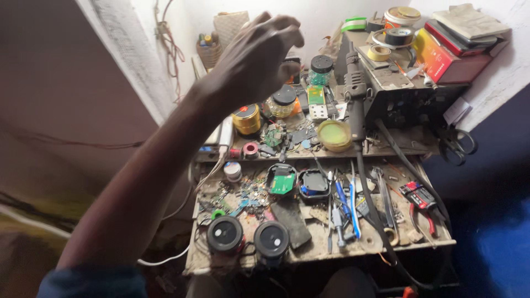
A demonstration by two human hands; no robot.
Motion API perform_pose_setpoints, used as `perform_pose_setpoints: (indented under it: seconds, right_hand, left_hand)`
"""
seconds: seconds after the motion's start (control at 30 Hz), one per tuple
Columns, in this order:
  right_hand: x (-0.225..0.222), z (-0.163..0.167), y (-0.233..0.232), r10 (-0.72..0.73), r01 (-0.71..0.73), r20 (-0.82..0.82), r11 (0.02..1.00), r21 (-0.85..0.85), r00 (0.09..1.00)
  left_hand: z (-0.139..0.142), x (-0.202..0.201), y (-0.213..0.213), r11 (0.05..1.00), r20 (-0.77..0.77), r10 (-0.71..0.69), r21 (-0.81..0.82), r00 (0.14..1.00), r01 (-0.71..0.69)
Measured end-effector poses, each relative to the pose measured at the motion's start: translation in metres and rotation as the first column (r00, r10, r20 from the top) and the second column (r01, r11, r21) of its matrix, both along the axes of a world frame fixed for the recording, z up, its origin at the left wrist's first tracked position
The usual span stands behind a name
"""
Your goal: The person handles a cylindrical gold-colored component and two black circular devices on a cluttered workbench. They use a red utility knife and a metal pick to scrape and pry at the surface of one black device, then place the tools down.
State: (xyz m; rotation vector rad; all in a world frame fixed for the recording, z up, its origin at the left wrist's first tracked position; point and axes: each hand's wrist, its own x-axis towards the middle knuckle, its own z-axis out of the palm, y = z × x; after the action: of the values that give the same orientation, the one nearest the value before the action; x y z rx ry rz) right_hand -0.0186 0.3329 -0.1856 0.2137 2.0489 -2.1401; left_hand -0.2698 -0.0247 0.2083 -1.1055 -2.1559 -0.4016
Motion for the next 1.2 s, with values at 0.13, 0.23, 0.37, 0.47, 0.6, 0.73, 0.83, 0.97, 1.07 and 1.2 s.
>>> perform_pose_setpoints:
  seconds: [0.13, 0.23, 0.37, 0.47, 0.6, 0.73, 0.83, 0.97, 1.07, 1.2]
  right_hand:
    - [0.03, -0.001, -0.006, -0.009, 0.006, -0.099, 1.0, -0.027, 0.995]
    - [0.045, 0.002, -0.01, -0.022, 0.004, -0.204, 0.996, -0.087, 0.979]
    - [0.066, 0.013, -0.014, -0.044, 0.032, -0.196, 0.998, -0.06, 0.98]
    - [0.085, 0.024, -0.024, -0.22, 0.215, 0.012, 0.962, 0.165, 0.975]
    - [0.092, 0.045, -0.036, -0.139, 0.14, 0.031, 0.99, -0.035, 0.99]
    - [0.088, 0.056, -0.054, -0.043, 0.045, -0.094, 0.999, 0.009, 0.995]
    - [0.082, 0.062, -0.061, 0.064, -0.067, -0.105, 0.997, -0.028, 0.992]
    - [0.073, 0.072, -0.069, 0.152, -0.155, -0.081, 0.988, -0.029, 0.985]
    - [0.064, 0.084, -0.081, 0.162, -0.162, -0.012, 0.986, -0.039, 0.987]
    - [0.05, 0.115, -0.09, 0.157, -0.164, 0.105, 0.985, 0.052, 0.982]
  left_hand:
    - [-0.006, 0.112, -0.044, 0.996, -0.029, -0.012, 0.083, 0.999, 0.015]
    - [-0.017, 0.179, -0.061, 0.988, 0.062, 0.03, 0.147, 0.998, -0.039]
    - [-0.041, 0.243, -0.077, 0.973, 0.213, 0.064, 0.202, 0.975, -0.109]
    - [-0.07, 0.268, -0.087, 0.952, 0.311, 0.08, 0.257, 0.947, -0.165]
    - [-0.117, 0.287, -0.094, 0.924, 0.354, 0.11, 0.307, 0.929, -0.227]
    - [-0.159, 0.296, -0.087, 0.888, 0.393, 0.104, 0.377, 0.914, -0.263]
    - [-0.18, 0.299, -0.082, 0.871, 0.424, 0.099, 0.401, 0.9, -0.284]
    - [-0.2, 0.298, -0.072, 0.839, 0.438, 0.068, 0.461, 0.897, -0.289]
    - [-0.209, 0.294, -0.064, 0.857, 0.408, 0.064, 0.445, 0.911, -0.259]
    - [-0.216, 0.283, -0.043, 0.875, 0.42, -0.021, 0.447, 0.907, -0.186]
